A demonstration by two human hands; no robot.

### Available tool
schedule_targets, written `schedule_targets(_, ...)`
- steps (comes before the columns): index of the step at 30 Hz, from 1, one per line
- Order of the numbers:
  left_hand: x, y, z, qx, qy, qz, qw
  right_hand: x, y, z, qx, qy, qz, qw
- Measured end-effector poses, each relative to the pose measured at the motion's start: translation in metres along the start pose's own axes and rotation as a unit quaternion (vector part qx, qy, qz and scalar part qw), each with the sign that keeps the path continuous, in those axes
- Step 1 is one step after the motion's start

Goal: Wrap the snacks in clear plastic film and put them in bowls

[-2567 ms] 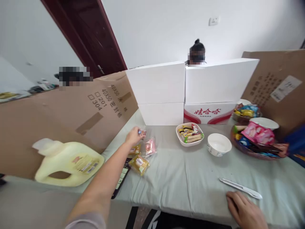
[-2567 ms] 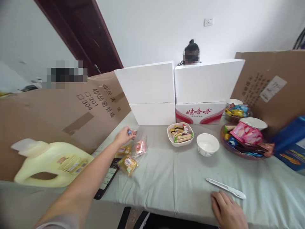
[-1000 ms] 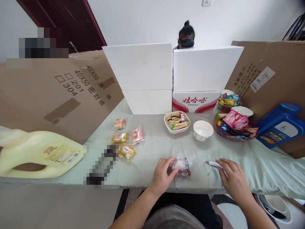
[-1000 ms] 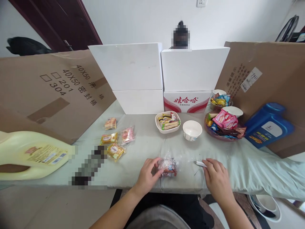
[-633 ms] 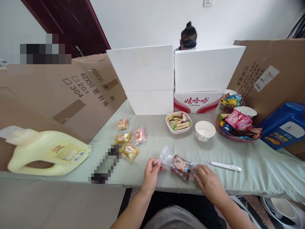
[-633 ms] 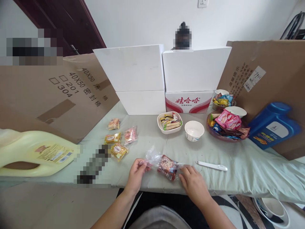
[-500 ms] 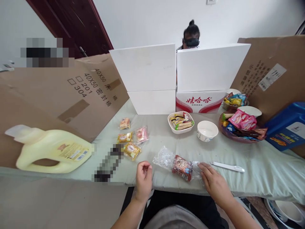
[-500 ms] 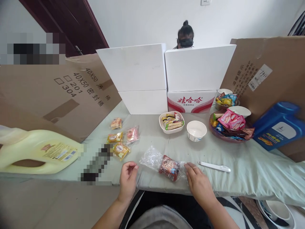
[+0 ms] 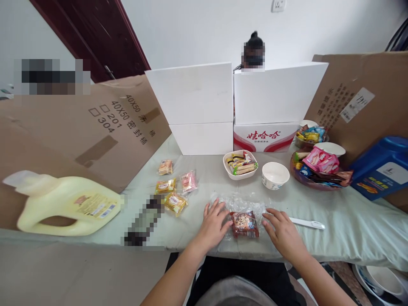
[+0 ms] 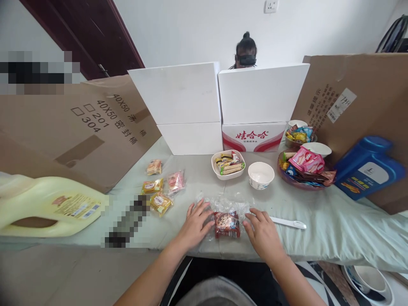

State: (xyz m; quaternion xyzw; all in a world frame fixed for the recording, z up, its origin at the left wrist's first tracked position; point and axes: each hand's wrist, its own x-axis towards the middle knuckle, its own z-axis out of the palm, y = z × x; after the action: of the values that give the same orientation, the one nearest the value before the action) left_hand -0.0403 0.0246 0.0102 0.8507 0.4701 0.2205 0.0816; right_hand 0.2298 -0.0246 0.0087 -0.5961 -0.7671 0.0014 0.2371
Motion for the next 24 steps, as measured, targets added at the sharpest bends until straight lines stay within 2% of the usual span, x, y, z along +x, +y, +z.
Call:
schedule_targets(4,-0.008,0.014,-0.017,-0.021,0.101,0.029,0.994,-0.005,-0.004,-0.009,0.06,-0.017,-0.06,0.996)
schedule_targets(6,-0.014,0.028,-0.033,-0.038,0.12,0.046,0.991,-0.006,-0.006,-0.019,0.091,0.005,-0.058,0.994)
schedule_targets(7,-0.018,0.036,-0.041,-0.054,0.099,0.065,0.991,-0.006,-0.007,-0.025,0.106,0.028,-0.051,0.993)
schedule_targets(9,-0.027,0.053,-0.052,-0.106,-0.01,0.131,0.986,-0.005,-0.01,-0.039,0.13,0.073,-0.044,0.988)
schedule_targets(11,-0.033,0.068,-0.056,-0.165,-0.149,0.219,0.95,-0.002,-0.018,-0.052,0.138,0.079,-0.072,0.985)
schedule_targets(12,-0.034,0.074,-0.055,-0.187,-0.201,0.252,0.928,0.0,-0.023,-0.055,0.137,0.062,-0.098,0.984)
schedule_targets(13,-0.033,0.078,-0.053,-0.203,-0.228,0.27,0.913,0.001,-0.028,-0.057,0.132,0.036,-0.126,0.982)
schedule_targets(14,-0.03,0.08,-0.05,-0.211,-0.228,0.268,0.912,0.002,-0.033,-0.057,0.126,0.007,-0.151,0.981)
schedule_targets(16,-0.017,0.08,-0.042,-0.209,-0.159,0.2,0.944,0.001,-0.038,-0.05,0.111,-0.044,-0.161,0.98)
schedule_targets(18,-0.001,0.076,-0.032,-0.177,-0.057,0.09,0.978,-0.003,-0.036,-0.038,0.088,-0.077,-0.106,0.987)
schedule_targets(19,0.007,0.073,-0.026,-0.156,-0.024,0.044,0.987,-0.005,-0.033,-0.031,0.07,-0.088,-0.064,0.992)
schedule_targets(20,0.013,0.07,-0.019,-0.135,-0.011,0.012,0.991,-0.009,-0.028,-0.023,0.047,-0.098,-0.022,0.994)
schedule_targets(22,0.02,0.067,-0.005,-0.095,-0.038,-0.013,0.995,-0.016,-0.017,-0.009,-0.001,-0.109,0.031,0.994)
schedule_targets(24,0.02,0.066,0.007,-0.066,-0.076,-0.016,0.995,-0.024,-0.007,0.004,-0.031,-0.096,0.032,0.994)
